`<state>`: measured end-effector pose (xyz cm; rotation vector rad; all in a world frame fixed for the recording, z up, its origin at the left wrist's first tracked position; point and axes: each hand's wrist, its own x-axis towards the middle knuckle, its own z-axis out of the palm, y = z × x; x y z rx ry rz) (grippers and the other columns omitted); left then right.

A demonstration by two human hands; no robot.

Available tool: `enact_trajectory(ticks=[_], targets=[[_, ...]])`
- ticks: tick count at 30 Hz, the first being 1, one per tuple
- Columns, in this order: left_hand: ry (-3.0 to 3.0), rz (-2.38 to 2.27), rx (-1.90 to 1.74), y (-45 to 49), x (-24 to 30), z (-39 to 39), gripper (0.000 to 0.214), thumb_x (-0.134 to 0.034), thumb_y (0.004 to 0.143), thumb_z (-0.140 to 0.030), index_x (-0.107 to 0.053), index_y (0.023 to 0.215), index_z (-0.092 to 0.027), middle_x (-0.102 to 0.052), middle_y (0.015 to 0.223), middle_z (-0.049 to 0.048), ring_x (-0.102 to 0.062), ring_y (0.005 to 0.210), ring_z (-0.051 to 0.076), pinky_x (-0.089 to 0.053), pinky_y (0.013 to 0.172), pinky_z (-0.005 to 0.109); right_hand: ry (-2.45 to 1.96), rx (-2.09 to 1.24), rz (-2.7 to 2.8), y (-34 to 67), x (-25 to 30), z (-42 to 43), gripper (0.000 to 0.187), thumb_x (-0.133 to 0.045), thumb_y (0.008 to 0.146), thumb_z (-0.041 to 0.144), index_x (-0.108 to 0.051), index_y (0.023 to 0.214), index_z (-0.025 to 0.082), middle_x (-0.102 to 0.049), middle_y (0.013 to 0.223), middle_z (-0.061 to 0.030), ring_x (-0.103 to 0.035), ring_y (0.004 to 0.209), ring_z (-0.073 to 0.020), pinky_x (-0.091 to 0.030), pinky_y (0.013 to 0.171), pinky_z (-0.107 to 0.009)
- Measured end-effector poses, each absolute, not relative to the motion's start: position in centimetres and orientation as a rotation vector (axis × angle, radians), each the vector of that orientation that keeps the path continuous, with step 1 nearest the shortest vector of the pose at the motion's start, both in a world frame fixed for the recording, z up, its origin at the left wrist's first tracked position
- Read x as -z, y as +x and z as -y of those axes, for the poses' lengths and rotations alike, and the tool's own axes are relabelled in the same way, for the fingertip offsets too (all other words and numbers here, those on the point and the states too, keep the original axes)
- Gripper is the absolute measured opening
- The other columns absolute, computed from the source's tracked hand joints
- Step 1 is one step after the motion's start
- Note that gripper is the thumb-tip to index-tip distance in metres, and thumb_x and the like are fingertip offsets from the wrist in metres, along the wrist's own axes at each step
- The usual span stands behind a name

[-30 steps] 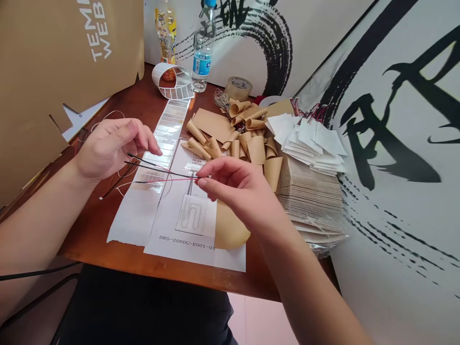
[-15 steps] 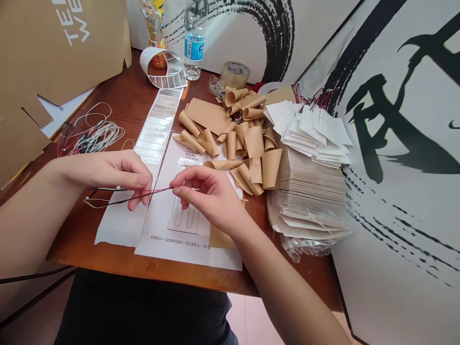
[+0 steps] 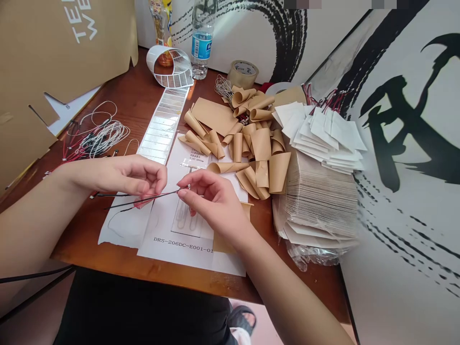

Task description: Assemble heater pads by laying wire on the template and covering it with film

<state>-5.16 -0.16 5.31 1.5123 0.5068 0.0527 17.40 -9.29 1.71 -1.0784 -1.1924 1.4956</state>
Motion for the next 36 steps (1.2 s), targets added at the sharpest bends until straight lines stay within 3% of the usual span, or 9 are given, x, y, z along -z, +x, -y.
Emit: enact_trajectory(ticks=[5, 9, 13, 22, 30, 36], targets=[[1.549, -0.508, 0.011, -4.8, -4.8, 0.4, 0.021, -0.073, 0.089, -0.035, -0.065, 0.078, -0.018, -0.064, 0.07, 0.0002, -0.051, 0.056, 0.008, -0.042, 0.051, 0.019, -1.034, -1.535, 1.138, 17.3, -1.4, 9.3, 0.02, -0.085, 0.079, 0.036, -0.072, 0.087, 0.023, -0.06, 0.068, 0.0048, -0.053, 0.056, -0.0083, -0.048, 0.053, -0.023], [1.554, -0.473, -0.018, -4.7, -4.5, 0.5, 0.023, -0.069, 0.092, -0.036, -0.067, 0.078, -0.018, -0.064, 0.07, -0.0002, -0.047, 0.055, 0.007, -0.04, 0.053, 0.019, -0.975, -1.536, 1.111, 17.2, -1.3, 9.1, 0.023, -0.089, 0.073, 0.033, -0.071, 0.083, 0.023, -0.066, 0.082, 0.0021, -0.055, 0.062, -0.008, -0.048, 0.052, -0.022], [1.626, -0.542, -0.085, -4.6, -4.3, 0.5, 0.023, -0.071, 0.089, -0.037, -0.068, 0.077, -0.018, -0.058, 0.065, -0.002, -0.044, 0.056, 0.007, -0.035, 0.051, 0.019, -0.975, -1.579, 1.079, 17.2, -1.2, 9.1, 0.032, -0.09, 0.073, 0.032, -0.069, 0.096, 0.025, -0.068, 0.085, 0.0024, -0.056, 0.061, -0.0086, -0.05, 0.053, -0.023], [1.693, -0.628, -0.2, -4.2, -5.0, 1.0, 0.021, -0.072, 0.085, -0.032, -0.067, 0.071, -0.017, -0.058, 0.063, -0.0034, -0.046, 0.057, 0.007, -0.037, 0.053, 0.019, -0.99, -1.526, 1.075, 17.2, -1.2, 9.3, 0.024, -0.089, 0.074, 0.036, -0.073, 0.088, 0.023, -0.071, 0.08, 0.0012, -0.06, 0.06, -0.0099, -0.055, 0.053, -0.025], [1.749, -0.611, -0.19, -4.0, -4.6, 1.2, 0.022, -0.071, 0.088, -0.037, -0.071, 0.077, -0.019, -0.067, 0.07, -0.0016, -0.054, 0.061, 0.008, -0.042, 0.059, 0.02, -1.023, -1.515, 1.076, 17.0, -1.2, 9.3, 0.019, -0.085, 0.078, 0.039, -0.076, 0.084, 0.023, -0.072, 0.076, 0.0001, -0.06, 0.059, -0.0104, -0.057, 0.053, -0.026], [1.794, -0.645, -0.277, -4.0, -4.4, 1.0, 0.021, -0.066, 0.091, -0.037, -0.075, 0.081, -0.02, -0.069, 0.078, -0.0003, -0.06, 0.074, 0.011, -0.046, 0.07, 0.023, -1.051, -1.577, 0.931, 17.1, -1.2, 9.1, 0.026, -0.091, 0.069, 0.041, -0.075, 0.077, 0.022, -0.072, 0.072, 0.0005, -0.057, 0.054, -0.0089, -0.054, 0.049, -0.023]])
